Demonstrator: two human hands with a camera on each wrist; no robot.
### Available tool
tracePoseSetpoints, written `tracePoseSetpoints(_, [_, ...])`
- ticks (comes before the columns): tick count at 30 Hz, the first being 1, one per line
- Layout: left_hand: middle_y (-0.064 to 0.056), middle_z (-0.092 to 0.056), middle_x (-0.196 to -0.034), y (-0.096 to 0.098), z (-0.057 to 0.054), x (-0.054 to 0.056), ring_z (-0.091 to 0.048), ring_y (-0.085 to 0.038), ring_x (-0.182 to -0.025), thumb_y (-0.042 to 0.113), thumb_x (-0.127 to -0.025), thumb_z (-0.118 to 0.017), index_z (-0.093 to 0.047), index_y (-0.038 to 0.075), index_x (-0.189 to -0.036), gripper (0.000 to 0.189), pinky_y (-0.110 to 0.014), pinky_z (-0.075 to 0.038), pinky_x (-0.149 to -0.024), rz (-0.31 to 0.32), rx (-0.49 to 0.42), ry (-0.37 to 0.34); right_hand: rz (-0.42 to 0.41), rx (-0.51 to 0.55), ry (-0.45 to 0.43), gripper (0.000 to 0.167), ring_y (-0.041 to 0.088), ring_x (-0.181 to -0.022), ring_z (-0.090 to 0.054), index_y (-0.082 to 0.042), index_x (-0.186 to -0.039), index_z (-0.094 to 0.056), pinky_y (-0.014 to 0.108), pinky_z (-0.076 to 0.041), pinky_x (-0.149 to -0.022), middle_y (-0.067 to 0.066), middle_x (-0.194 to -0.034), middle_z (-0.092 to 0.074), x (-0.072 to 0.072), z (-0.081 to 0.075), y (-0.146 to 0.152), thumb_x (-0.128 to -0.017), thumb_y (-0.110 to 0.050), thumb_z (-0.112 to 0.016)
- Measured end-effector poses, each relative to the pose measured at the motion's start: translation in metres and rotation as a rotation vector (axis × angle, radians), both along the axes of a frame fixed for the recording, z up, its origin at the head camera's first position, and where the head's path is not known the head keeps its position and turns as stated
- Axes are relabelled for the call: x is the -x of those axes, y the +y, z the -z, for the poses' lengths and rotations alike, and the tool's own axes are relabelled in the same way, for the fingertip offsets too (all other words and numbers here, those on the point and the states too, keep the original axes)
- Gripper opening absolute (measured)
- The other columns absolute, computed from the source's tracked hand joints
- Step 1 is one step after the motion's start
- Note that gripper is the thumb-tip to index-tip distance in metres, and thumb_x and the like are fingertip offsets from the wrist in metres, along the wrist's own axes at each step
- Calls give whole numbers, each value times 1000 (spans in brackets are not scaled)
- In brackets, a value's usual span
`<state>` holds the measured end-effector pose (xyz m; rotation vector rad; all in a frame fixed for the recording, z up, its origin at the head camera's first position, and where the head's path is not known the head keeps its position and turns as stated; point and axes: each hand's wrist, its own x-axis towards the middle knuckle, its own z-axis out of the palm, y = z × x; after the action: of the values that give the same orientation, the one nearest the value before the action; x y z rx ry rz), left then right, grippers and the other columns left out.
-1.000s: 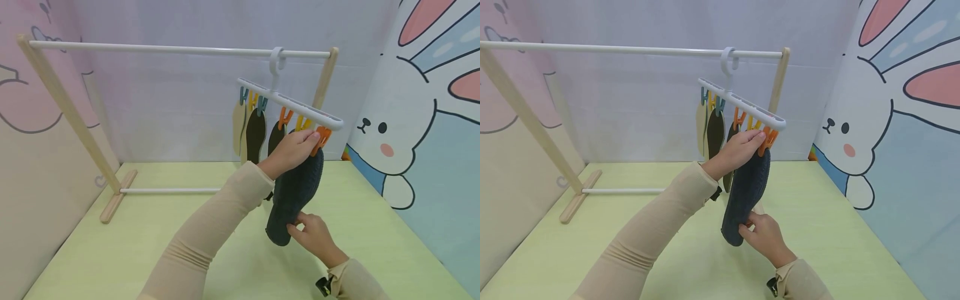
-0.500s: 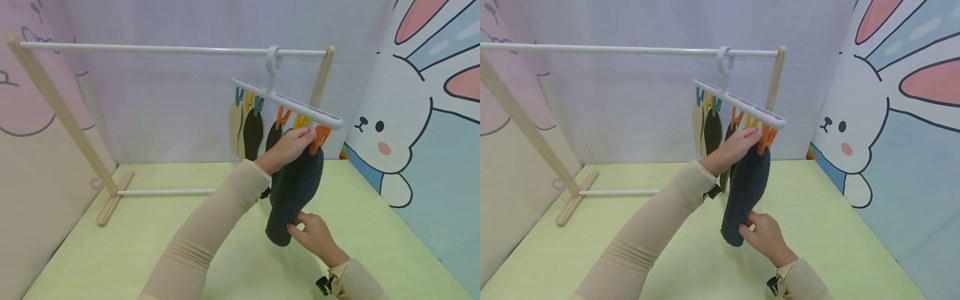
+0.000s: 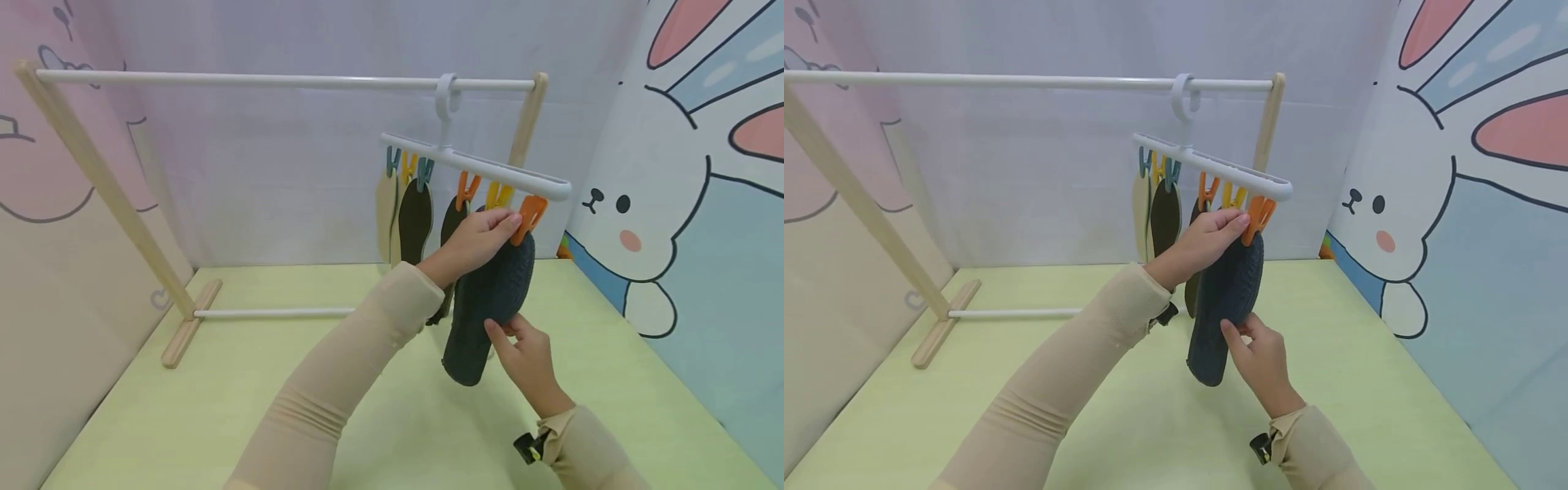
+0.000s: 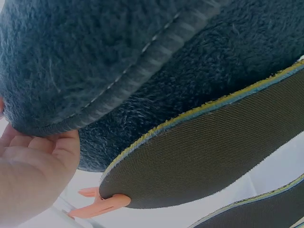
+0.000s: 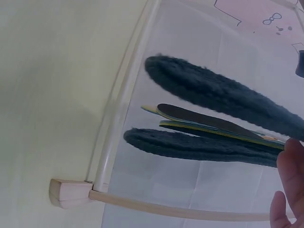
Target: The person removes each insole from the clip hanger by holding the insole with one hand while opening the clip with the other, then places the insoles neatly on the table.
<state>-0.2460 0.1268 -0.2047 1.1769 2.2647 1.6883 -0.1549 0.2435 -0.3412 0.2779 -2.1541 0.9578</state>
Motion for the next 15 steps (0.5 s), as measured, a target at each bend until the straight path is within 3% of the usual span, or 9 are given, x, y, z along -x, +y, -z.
tracePoseSetpoints(8, [-9,-59,-98,-1,2,0,-51,-15,-92,20,-104,-44,-62,-1,-112,29,-18,-40,-80,-4,5,-14,48,130,66,30,1,-63,-49,9,-87,-61,11,-39,-58,14,-68,-61,9,-20,-4,-95,-20,-63])
tracePoseSetpoints(15, [-5,-49,-81,-2,-1,0,-48,-14,-82,21,-104,-42,-59,0,-93,29,-18,-37,-71,-5,-36,-40,29,120,136,32,-9,-66,-52,10,-82,-61,10,-40,-59,18,-66,-63,11,-28,-4,-94,-19,-63])
